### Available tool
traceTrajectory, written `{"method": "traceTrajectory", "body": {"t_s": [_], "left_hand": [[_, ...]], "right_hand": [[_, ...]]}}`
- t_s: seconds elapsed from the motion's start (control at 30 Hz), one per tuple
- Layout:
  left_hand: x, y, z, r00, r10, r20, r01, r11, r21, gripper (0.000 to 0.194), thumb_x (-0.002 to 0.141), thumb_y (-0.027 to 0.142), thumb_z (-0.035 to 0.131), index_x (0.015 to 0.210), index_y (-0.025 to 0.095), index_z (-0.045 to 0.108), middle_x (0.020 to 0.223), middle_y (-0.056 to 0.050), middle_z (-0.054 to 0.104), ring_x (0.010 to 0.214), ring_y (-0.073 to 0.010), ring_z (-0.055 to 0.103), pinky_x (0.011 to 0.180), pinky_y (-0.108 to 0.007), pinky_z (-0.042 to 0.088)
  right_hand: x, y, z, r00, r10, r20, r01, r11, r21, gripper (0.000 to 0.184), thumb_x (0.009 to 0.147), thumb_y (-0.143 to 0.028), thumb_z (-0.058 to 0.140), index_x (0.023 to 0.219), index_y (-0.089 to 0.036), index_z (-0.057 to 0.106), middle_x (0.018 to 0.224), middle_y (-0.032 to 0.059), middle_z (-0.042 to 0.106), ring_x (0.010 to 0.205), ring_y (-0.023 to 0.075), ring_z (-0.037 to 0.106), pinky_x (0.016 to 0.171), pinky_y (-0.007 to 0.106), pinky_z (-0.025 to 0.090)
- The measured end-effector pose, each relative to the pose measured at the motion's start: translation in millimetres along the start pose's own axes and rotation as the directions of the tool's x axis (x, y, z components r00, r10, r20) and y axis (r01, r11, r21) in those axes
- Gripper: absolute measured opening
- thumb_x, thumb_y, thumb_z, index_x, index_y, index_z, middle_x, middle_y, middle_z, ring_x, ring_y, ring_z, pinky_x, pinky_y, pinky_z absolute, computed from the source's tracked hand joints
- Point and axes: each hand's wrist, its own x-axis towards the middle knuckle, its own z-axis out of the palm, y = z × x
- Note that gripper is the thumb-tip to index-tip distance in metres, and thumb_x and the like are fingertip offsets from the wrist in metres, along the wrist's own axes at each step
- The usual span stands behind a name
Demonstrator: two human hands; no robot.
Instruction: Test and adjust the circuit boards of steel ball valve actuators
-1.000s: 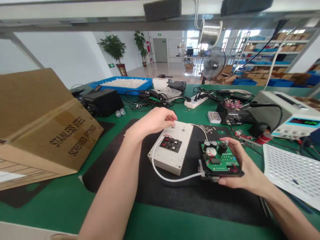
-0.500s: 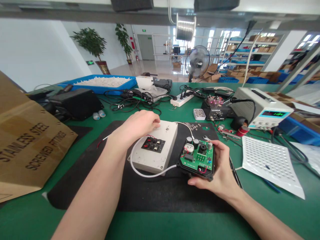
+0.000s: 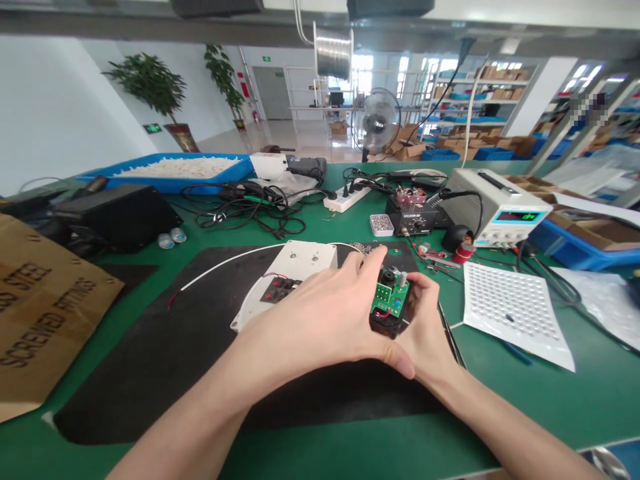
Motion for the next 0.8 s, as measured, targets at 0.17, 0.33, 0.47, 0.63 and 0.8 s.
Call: {"method": "traceTrajectory", "body": {"t_s": [0.17, 0.33, 0.47, 0.63, 0.8], "left_hand": [[0, 0, -0.3, 1.000, -0.015, -0.025, 0.014, 0.999, -0.046, 0.108, 0.078, 0.066, 0.072, 0.164, 0.025, 0.021, 0.159, -0.017, 0.045, 0.132, -0.0394, 0.059, 0.102, -0.046, 0.053], [7, -27, -12.6, 0.972, 0.207, 0.108, -0.181, 0.960, -0.213, 0.113, 0.074, 0.054, 0.080, 0.165, 0.025, 0.020, 0.167, -0.012, 0.036, 0.148, -0.0345, 0.045, 0.117, -0.043, 0.045], [10, -44, -19.0, 0.944, 0.301, 0.138, -0.243, 0.912, -0.332, 0.113, 0.069, 0.045, 0.086, 0.163, 0.028, 0.025, 0.166, -0.009, 0.038, 0.147, -0.0320, 0.047, 0.116, -0.039, 0.047], [7, -46, -21.7, 0.935, 0.308, 0.173, -0.255, 0.927, -0.275, 0.121, 0.068, 0.049, 0.087, 0.165, 0.029, 0.018, 0.171, -0.009, 0.027, 0.152, -0.0341, 0.039, 0.121, -0.041, 0.041], [0, -43, -27.8, 0.930, 0.287, 0.229, -0.240, 0.947, -0.213, 0.129, 0.066, 0.062, 0.087, 0.167, 0.030, 0.012, 0.172, -0.010, 0.026, 0.152, -0.0351, 0.040, 0.122, -0.041, 0.040]], "right_hand": [[1, -2, -10, 0.998, -0.031, 0.064, 0.036, 0.996, -0.084, 0.106, 0.052, -0.032, 0.098, 0.135, -0.027, 0.032, 0.128, 0.0132, 0.058, 0.110, 0.0325, 0.067, 0.094, 0.049, 0.058], [7, -6, -19, 0.997, -0.032, 0.077, 0.042, 0.989, -0.143, 0.107, 0.045, -0.037, 0.103, 0.130, -0.027, 0.038, 0.131, 0.0125, 0.055, 0.121, 0.0349, 0.061, 0.105, 0.053, 0.053], [15, -15, -20, 0.969, -0.007, 0.247, -0.011, 0.997, 0.074, 0.117, 0.052, -0.039, 0.103, 0.146, -0.028, 0.034, 0.142, 0.0128, 0.055, 0.137, 0.0335, 0.054, 0.114, 0.052, 0.048], [18, -20, -18, 0.943, -0.001, 0.332, -0.077, 0.972, 0.224, 0.103, 0.057, -0.034, 0.102, 0.143, -0.028, 0.046, 0.152, 0.0097, 0.056, 0.147, 0.0308, 0.048, 0.122, 0.048, 0.042], [11, -21, -15, 0.954, -0.023, 0.298, -0.040, 0.978, 0.205, 0.109, 0.048, -0.032, 0.105, 0.142, -0.028, 0.049, 0.148, 0.0082, 0.060, 0.142, 0.0303, 0.054, 0.121, 0.044, 0.045]]}}
